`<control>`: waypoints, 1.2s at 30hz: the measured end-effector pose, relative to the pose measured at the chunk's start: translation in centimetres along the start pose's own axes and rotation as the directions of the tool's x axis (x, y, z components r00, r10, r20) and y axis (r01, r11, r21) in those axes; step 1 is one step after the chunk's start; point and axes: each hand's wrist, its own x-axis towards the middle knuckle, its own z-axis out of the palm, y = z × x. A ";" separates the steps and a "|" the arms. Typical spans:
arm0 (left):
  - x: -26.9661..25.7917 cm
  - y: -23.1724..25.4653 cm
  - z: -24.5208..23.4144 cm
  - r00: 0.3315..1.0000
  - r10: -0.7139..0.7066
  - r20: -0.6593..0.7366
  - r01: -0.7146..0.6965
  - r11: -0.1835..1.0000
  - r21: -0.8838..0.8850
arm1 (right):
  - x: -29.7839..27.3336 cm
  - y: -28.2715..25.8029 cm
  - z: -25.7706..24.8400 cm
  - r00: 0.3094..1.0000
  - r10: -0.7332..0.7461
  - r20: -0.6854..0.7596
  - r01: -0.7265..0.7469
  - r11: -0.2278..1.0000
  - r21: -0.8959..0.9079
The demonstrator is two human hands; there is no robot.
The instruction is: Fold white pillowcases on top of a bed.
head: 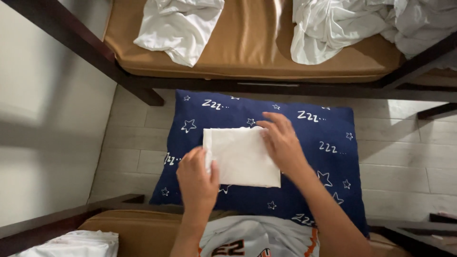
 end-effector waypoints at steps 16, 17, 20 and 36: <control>0.2 -0.9 9.1 0.998 0.051 -0.046 -0.045 0.991 0.128 | -5.5 -0.5 6.3 0.989 0.076 0.128 -0.031 0.945 -0.327; 0.2 -1.4 8.9 0.995 0.012 -0.096 -0.007 0.999 0.051 | -5.6 -0.6 6.2 0.990 0.078 0.119 -0.035 0.946 -0.324; 0.3 -2.1 6.8 0.987 -0.158 0.013 0.159 0.980 -0.122 | -5.2 -1.0 5.6 0.993 0.077 0.094 -0.044 0.950 -0.310; 3.3 2.8 -3.6 0.900 0.107 0.422 0.145 0.841 -0.522 | 1.6 -3.4 -6.0 0.937 -0.116 0.330 0.006 0.949 0.316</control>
